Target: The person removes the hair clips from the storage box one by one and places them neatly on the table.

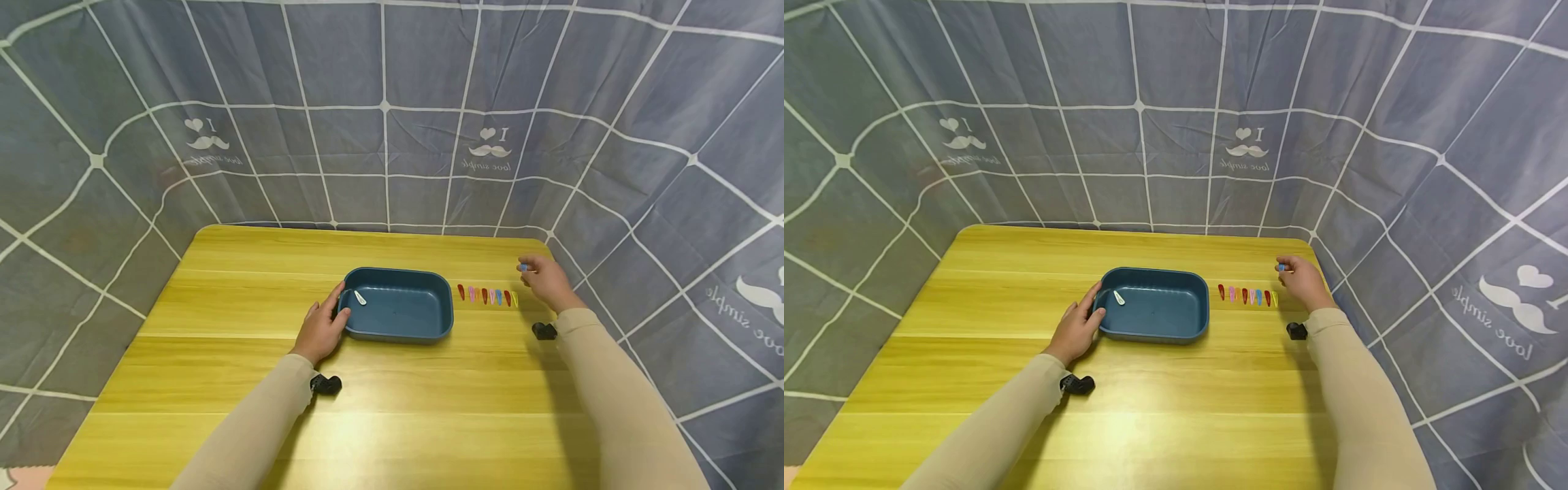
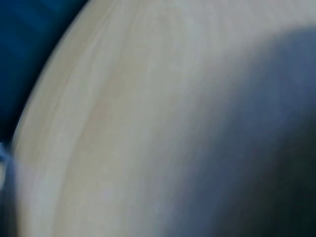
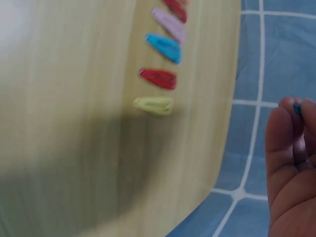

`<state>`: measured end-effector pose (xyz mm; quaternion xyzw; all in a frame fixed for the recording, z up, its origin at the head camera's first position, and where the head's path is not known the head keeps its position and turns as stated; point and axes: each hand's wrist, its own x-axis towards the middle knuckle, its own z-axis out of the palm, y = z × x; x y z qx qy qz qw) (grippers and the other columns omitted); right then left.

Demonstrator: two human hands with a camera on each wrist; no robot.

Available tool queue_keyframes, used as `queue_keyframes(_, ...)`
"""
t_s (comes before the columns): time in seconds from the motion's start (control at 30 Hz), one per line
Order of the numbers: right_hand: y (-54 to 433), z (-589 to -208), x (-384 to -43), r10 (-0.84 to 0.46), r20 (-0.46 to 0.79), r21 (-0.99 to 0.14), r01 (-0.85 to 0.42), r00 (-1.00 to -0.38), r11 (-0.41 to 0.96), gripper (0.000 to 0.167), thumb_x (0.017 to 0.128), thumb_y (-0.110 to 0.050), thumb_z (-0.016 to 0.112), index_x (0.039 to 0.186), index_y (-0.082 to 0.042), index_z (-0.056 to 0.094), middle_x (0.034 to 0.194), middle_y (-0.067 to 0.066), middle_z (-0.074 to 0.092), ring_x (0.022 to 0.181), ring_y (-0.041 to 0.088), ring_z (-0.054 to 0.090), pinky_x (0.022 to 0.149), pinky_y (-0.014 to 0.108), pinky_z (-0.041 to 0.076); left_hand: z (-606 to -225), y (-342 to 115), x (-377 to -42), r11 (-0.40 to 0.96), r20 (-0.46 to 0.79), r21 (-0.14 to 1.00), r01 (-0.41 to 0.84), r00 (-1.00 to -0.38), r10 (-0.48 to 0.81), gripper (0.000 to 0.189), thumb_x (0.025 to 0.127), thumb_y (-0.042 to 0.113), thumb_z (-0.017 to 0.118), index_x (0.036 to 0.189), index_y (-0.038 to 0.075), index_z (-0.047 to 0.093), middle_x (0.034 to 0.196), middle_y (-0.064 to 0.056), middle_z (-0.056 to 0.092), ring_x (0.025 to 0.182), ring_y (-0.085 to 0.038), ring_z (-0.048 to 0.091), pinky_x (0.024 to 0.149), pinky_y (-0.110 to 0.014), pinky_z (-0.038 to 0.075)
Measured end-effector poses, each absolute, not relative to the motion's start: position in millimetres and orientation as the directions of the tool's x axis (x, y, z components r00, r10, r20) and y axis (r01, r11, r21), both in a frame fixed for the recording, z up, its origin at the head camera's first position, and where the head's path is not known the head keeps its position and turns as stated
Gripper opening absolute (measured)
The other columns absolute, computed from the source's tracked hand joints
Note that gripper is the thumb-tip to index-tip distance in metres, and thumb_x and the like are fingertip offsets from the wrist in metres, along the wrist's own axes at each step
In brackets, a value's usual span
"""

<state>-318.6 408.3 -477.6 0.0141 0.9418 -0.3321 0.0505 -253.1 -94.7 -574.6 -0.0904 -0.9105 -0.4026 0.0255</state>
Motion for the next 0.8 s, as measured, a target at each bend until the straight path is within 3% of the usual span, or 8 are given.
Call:
queue_keyframes(0.27, 424, -491, -315, -0.005, -0.098, -0.58, 0.053, -0.995, 0.813, 0.045, 0.104, -0.009, 0.061, 0.146, 0.008, 0.055, 0.126, 0.03, 0.064, 0.103, 0.04, 0.072, 0.076, 0.034, 0.059, -573, -95, -253, 0.667, 0.121, 0.722, 0.183, -0.983, 0.138, 0.063, 0.11, 0.035, 0.05, 0.169, 0.029, 0.027, 0.157, -0.015, 0.054, 0.14, -0.04, 0.058, 0.135, -0.057, 0.015)
queue_keyframes(0.5, 434, -503, -312, -0.028, -0.153, -0.554, 0.062, -0.988, 0.83, 0.041, 0.107, -0.013, 0.055, 0.144, 0.006, 0.058, 0.133, 0.035, 0.063, 0.111, 0.043, 0.066, 0.083, 0.042, 0.058, -570, -95, -252, 0.664, 0.107, 0.726, 0.179, -0.983, 0.148, 0.063, 0.11, 0.033, 0.05, 0.169, 0.028, 0.027, 0.159, -0.014, 0.053, 0.141, -0.04, 0.057, 0.135, -0.057, 0.015)
queue_keyframes(0.8, 439, -519, -309, -0.019, -0.189, -0.534, 0.086, -0.982, 0.841, 0.037, 0.105, -0.013, 0.062, 0.136, 0.006, 0.061, 0.11, 0.019, 0.066, 0.096, 0.031, 0.063, 0.082, 0.04, 0.054, -569, -94, -252, 0.666, 0.104, 0.726, 0.173, -0.984, 0.142, 0.063, 0.11, 0.033, 0.051, 0.168, 0.03, 0.028, 0.158, -0.014, 0.054, 0.141, -0.039, 0.057, 0.135, -0.055, 0.015)
